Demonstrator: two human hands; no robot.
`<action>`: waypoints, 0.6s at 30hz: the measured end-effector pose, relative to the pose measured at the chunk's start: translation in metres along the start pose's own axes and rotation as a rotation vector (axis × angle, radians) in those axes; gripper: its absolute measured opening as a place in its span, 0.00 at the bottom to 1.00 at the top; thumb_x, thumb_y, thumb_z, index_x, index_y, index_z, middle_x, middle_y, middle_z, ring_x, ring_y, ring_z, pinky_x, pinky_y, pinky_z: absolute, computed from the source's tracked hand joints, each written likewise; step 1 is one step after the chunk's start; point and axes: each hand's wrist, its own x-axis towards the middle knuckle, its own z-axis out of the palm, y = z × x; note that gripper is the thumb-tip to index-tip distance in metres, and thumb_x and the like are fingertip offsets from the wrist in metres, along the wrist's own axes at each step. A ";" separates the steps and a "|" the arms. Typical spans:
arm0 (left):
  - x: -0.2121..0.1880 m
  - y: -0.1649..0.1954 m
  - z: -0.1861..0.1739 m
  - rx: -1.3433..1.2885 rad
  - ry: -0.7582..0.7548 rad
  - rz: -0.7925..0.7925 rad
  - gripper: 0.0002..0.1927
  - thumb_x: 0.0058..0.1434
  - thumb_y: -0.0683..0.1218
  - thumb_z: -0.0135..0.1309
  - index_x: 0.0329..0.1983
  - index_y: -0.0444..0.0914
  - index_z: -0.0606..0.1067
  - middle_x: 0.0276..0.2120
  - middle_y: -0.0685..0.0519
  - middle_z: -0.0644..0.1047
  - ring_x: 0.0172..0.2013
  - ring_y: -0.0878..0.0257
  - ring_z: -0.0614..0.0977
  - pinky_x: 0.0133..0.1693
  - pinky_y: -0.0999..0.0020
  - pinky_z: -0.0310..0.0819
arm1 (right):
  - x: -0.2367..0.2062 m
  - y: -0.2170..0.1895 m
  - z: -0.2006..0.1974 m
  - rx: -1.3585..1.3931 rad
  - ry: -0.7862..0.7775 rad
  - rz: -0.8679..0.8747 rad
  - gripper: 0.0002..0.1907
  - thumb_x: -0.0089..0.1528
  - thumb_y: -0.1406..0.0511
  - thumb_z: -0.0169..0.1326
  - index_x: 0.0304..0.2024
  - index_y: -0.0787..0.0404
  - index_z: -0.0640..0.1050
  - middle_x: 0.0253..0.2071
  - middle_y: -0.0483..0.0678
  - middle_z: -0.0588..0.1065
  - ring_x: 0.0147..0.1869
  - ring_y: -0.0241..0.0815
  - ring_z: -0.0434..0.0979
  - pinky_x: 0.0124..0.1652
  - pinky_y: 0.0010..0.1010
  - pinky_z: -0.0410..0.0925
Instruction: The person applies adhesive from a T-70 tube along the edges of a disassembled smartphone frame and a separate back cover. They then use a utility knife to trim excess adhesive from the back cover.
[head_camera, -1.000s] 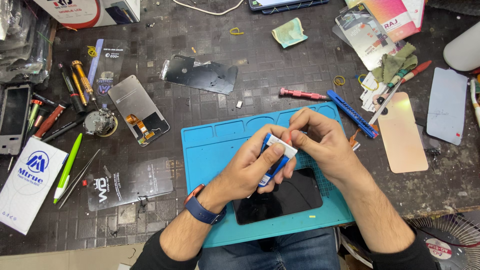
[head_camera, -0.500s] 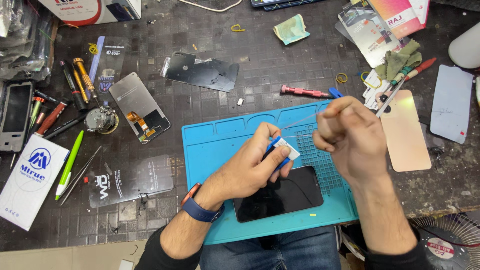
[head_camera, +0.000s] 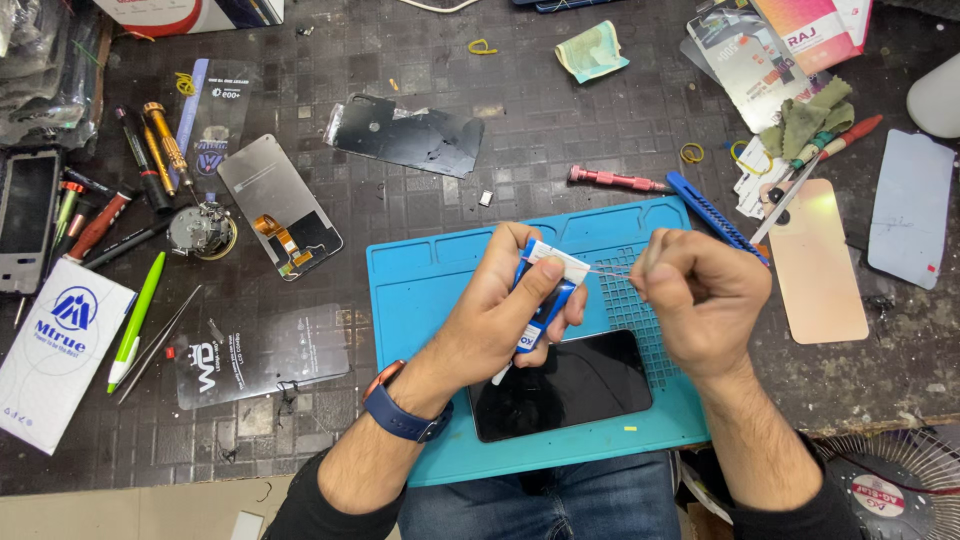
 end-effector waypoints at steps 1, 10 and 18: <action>-0.001 0.000 0.001 0.000 -0.008 -0.002 0.11 0.76 0.50 0.40 0.52 0.40 0.58 0.33 0.49 0.75 0.26 0.72 0.73 0.19 0.78 0.64 | 0.000 0.003 0.000 0.038 0.044 0.006 0.16 0.71 0.70 0.50 0.27 0.63 0.66 0.22 0.42 0.61 0.27 0.32 0.60 0.31 0.28 0.65; 0.002 -0.008 0.002 0.008 0.048 -0.020 0.13 0.76 0.52 0.41 0.53 0.39 0.60 0.33 0.49 0.75 0.26 0.72 0.73 0.18 0.79 0.63 | -0.001 0.009 0.003 0.068 0.019 -0.060 0.16 0.74 0.68 0.51 0.30 0.62 0.66 0.25 0.40 0.63 0.30 0.31 0.61 0.42 0.31 0.67; 0.001 -0.013 0.000 -0.019 0.077 0.047 0.13 0.76 0.52 0.42 0.49 0.39 0.59 0.35 0.48 0.76 0.28 0.71 0.74 0.19 0.78 0.67 | 0.003 0.003 0.013 -0.317 -0.065 0.219 0.10 0.67 0.70 0.54 0.30 0.65 0.72 0.24 0.43 0.72 0.28 0.28 0.70 0.27 0.19 0.64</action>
